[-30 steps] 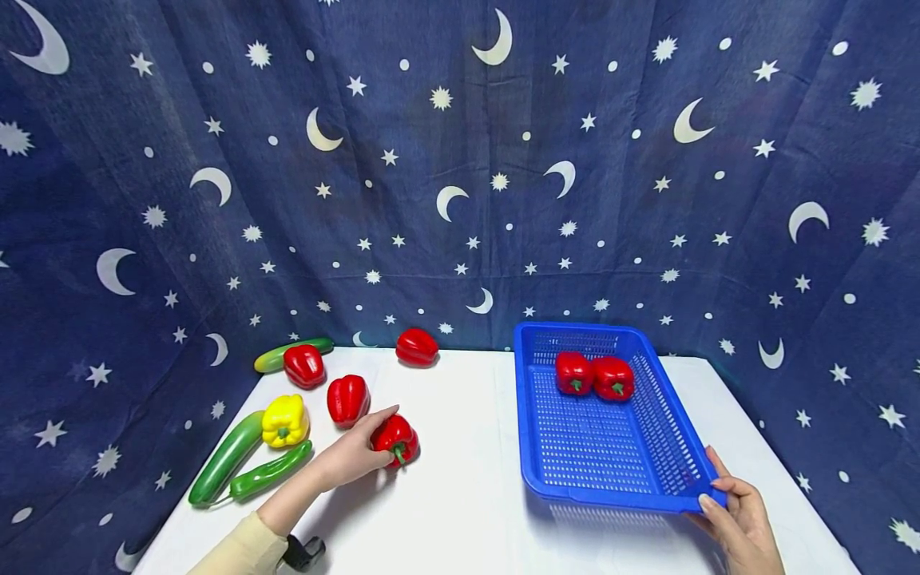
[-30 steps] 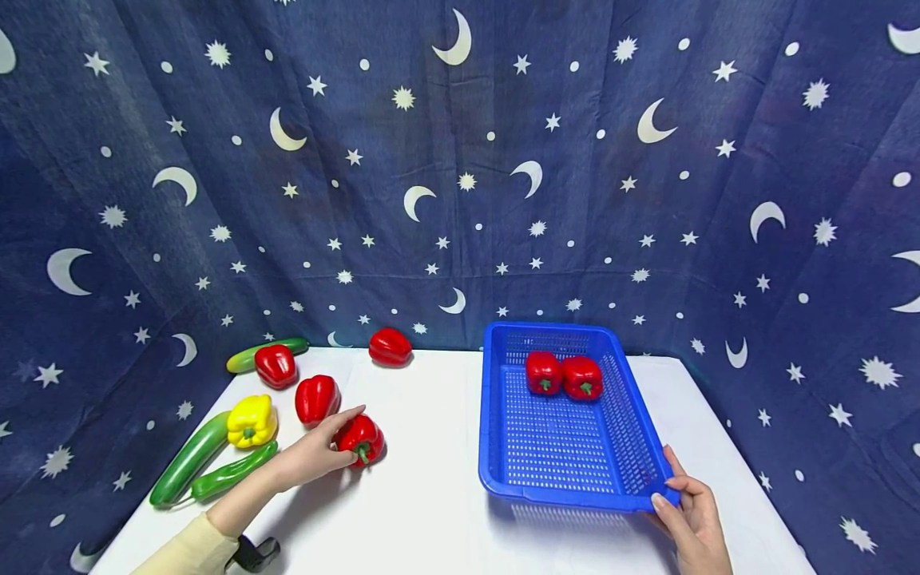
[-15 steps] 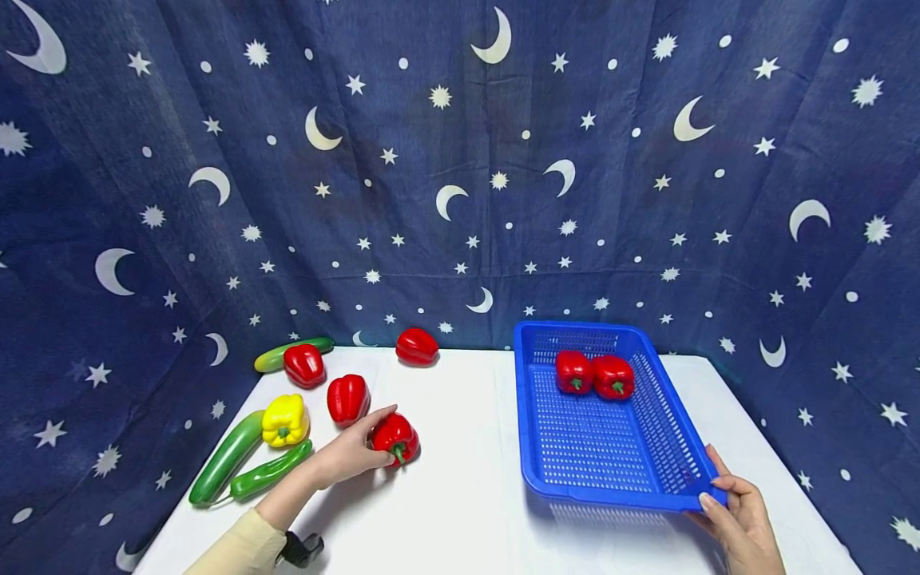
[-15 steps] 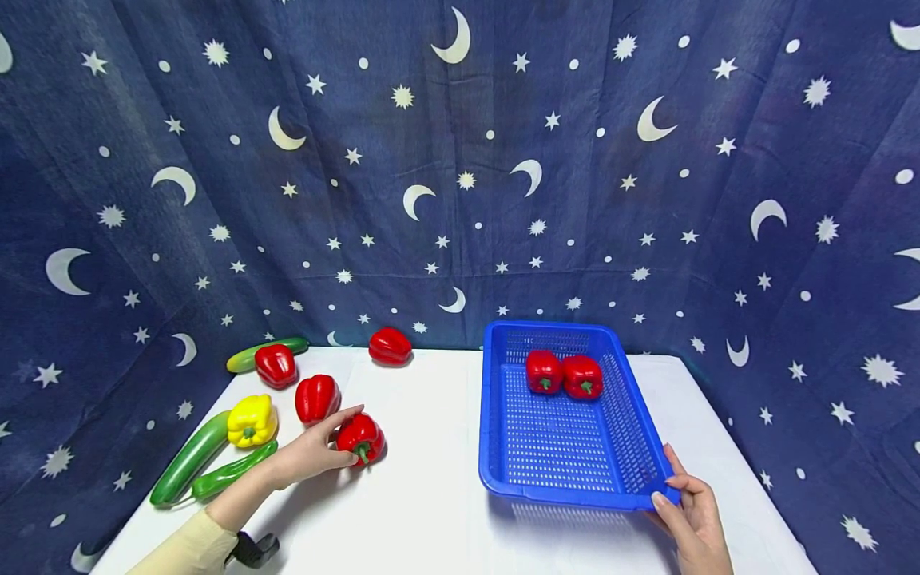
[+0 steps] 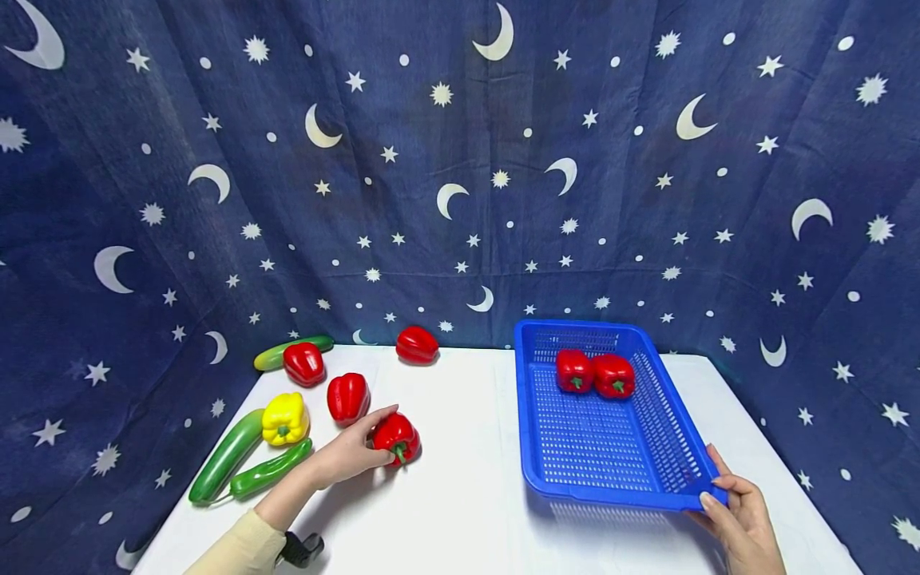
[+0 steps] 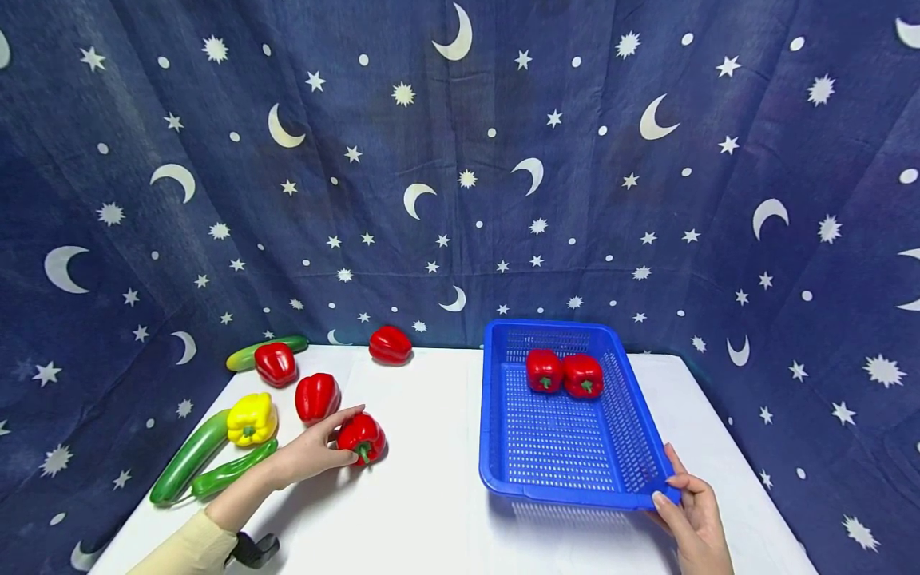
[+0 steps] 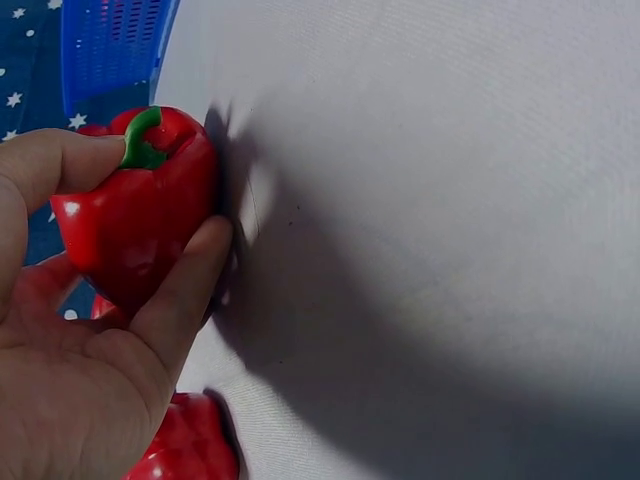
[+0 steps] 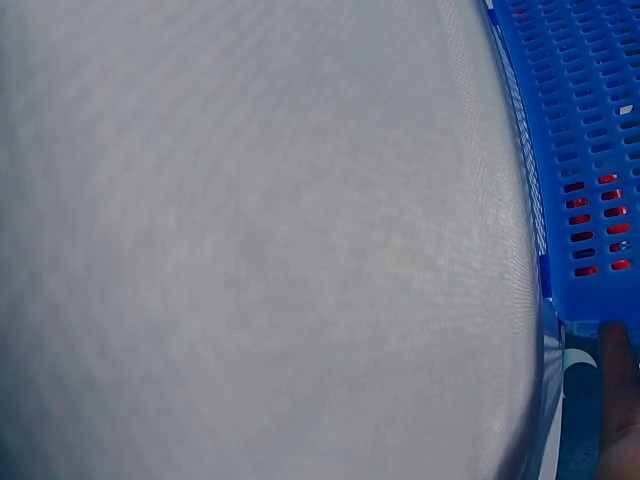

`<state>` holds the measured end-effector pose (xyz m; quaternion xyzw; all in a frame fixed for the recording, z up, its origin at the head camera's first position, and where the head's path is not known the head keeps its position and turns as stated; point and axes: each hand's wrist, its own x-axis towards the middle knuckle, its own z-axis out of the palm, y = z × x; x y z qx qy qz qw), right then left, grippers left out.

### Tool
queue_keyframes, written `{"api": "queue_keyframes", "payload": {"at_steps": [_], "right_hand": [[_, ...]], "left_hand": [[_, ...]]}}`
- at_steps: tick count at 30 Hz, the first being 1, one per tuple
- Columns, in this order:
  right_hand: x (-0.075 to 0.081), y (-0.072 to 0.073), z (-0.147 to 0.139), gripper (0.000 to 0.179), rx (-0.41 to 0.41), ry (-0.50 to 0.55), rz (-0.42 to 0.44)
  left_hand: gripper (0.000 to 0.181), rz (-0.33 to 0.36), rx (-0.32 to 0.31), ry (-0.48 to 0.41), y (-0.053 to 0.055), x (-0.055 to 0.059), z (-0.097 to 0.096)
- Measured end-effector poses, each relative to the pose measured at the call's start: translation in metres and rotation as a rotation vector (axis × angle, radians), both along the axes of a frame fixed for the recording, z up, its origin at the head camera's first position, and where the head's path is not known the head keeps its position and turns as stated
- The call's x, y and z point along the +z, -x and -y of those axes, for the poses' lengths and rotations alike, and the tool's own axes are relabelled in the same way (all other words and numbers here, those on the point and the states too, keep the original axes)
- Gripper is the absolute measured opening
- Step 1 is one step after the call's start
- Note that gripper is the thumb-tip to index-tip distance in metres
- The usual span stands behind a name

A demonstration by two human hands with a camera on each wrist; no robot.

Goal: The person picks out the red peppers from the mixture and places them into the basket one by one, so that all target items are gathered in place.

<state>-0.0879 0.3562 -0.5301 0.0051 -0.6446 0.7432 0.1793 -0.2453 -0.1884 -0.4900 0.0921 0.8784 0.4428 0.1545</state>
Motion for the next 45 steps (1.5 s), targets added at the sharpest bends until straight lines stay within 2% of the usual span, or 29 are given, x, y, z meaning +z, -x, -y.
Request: {"api": "queue_keyframes", "payload": {"at_steps": [7, 14, 24, 30, 37, 45], "right_hand": [[0.0, 0.0, 0.0, 0.026, -0.009, -0.013, 0.013], [0.0, 0.001, 0.0, 0.026, -0.007, 0.003, 0.02], [-0.001, 0.0, 0.001, 0.026, 0.002, -0.003, -0.008], [0.0, 0.0, 0.001, 0.026, -0.001, -0.015, 0.006], [0.001, -0.001, 0.001, 0.026, -0.005, -0.008, 0.005], [0.0, 0.0, 0.0, 0.026, -0.014, -0.028, 0.009]], "left_hand": [[0.082, -0.006, 0.007, 0.0, -0.001, 0.001, -0.002], [0.08, -0.009, -0.024, -0.029, 0.0, 0.002, -0.005], [0.079, -0.037, -0.041, -0.118, 0.005, 0.013, -0.02], [0.077, -0.066, -0.05, -0.168, 0.006, 0.022, -0.036], [0.076, -0.1, -0.102, -0.226, 0.012, 0.029, -0.062], [0.077, -0.136, -0.141, -0.269, 0.016, 0.044, -0.087]]}}
